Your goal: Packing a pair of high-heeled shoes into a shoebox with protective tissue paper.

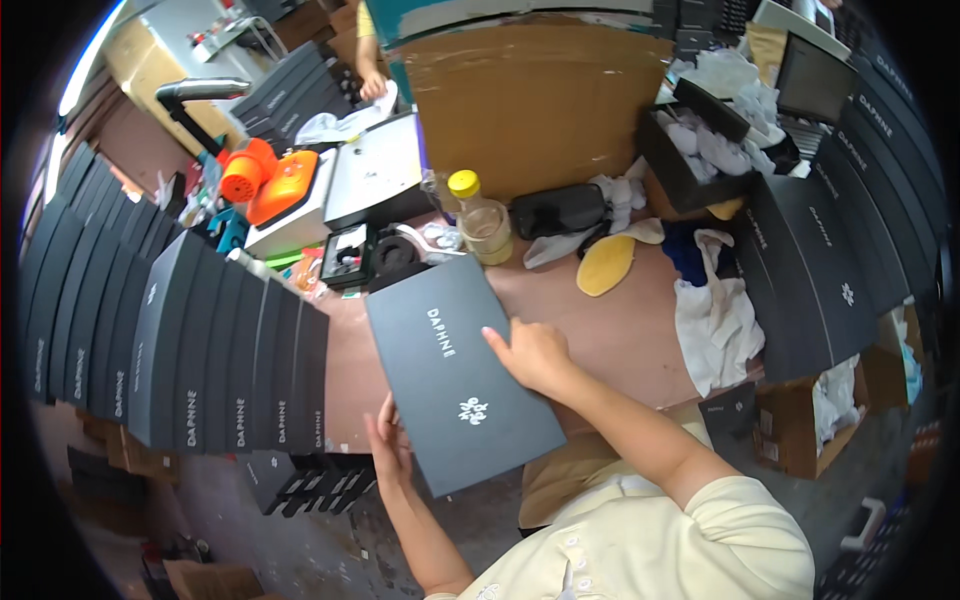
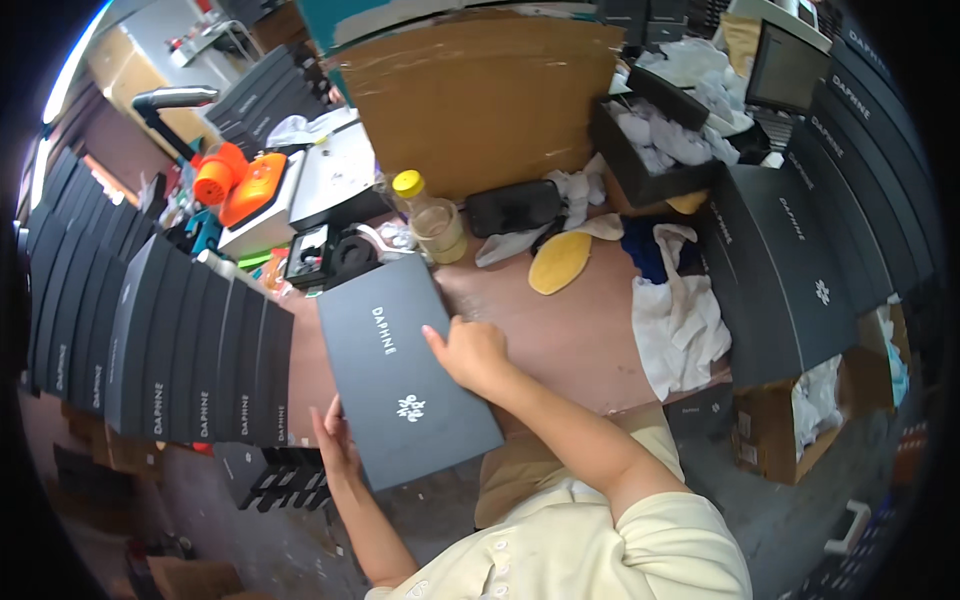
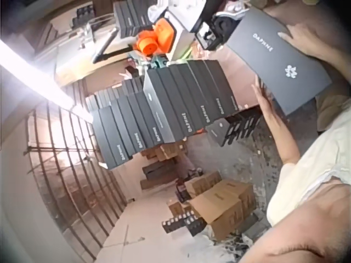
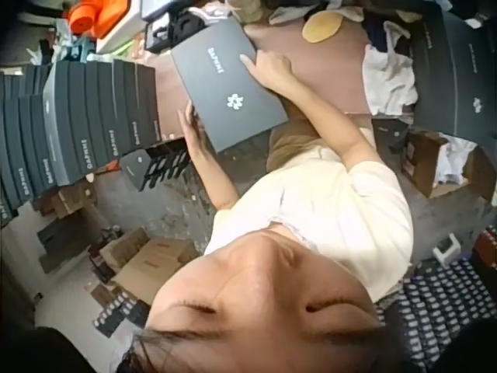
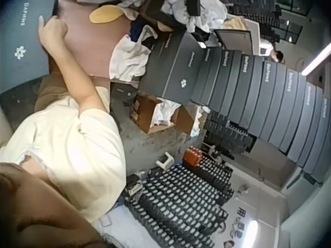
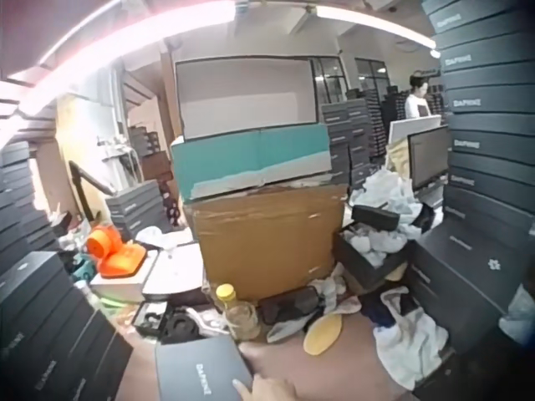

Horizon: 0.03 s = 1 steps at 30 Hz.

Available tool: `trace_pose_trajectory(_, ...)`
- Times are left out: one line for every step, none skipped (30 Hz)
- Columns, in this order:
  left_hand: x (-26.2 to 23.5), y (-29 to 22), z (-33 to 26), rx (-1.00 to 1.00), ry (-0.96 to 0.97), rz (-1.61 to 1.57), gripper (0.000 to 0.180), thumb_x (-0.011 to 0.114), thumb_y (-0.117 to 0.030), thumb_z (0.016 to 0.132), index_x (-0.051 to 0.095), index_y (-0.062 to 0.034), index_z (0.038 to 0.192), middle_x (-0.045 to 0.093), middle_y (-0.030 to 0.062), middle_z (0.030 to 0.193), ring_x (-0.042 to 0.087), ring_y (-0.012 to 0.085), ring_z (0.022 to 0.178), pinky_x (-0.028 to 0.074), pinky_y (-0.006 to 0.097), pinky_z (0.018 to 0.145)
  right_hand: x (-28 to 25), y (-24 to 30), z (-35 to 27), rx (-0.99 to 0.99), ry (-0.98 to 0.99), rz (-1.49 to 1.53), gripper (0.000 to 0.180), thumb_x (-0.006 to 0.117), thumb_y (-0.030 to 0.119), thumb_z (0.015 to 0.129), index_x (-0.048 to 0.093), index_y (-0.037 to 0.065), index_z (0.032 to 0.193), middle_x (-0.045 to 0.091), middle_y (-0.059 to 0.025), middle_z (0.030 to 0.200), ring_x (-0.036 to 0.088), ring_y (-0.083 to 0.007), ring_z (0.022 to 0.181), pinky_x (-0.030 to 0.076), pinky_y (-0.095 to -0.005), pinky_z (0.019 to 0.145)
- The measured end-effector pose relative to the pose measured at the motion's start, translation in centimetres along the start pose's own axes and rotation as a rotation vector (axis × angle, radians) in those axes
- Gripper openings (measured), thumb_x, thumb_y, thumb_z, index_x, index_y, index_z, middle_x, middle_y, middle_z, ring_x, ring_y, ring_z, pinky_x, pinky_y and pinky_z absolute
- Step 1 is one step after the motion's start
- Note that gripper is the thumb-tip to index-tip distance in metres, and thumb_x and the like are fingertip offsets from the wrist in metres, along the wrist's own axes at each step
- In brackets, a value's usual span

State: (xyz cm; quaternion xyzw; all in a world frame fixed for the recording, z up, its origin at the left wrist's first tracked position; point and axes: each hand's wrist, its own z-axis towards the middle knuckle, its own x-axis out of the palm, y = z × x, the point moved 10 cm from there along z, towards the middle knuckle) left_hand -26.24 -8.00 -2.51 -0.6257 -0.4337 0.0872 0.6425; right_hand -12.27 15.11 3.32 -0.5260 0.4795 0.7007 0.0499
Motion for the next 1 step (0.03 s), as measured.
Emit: trace_pose_trajectory(0.29, 0.9, 0.45, -0.022, 0.014, -0.008, 0.065, 0.035, -0.047, 0.093, 0.032, 0.0031, 0.136, 0.035, 0.0141, 0.14, 0.032, 0.0233, 0.128, 0.024, 0.034, 0.107, 0.71, 0.17, 0.07, 0.045, 0.039, -0.078, 0.056, 0.045, 0.05, 0.087, 0.061, -0.003, 0.084, 0.064, -0.0217, 0.074, 0.063, -0.0366, 0.073, 0.048, -0.0463, 0.068)
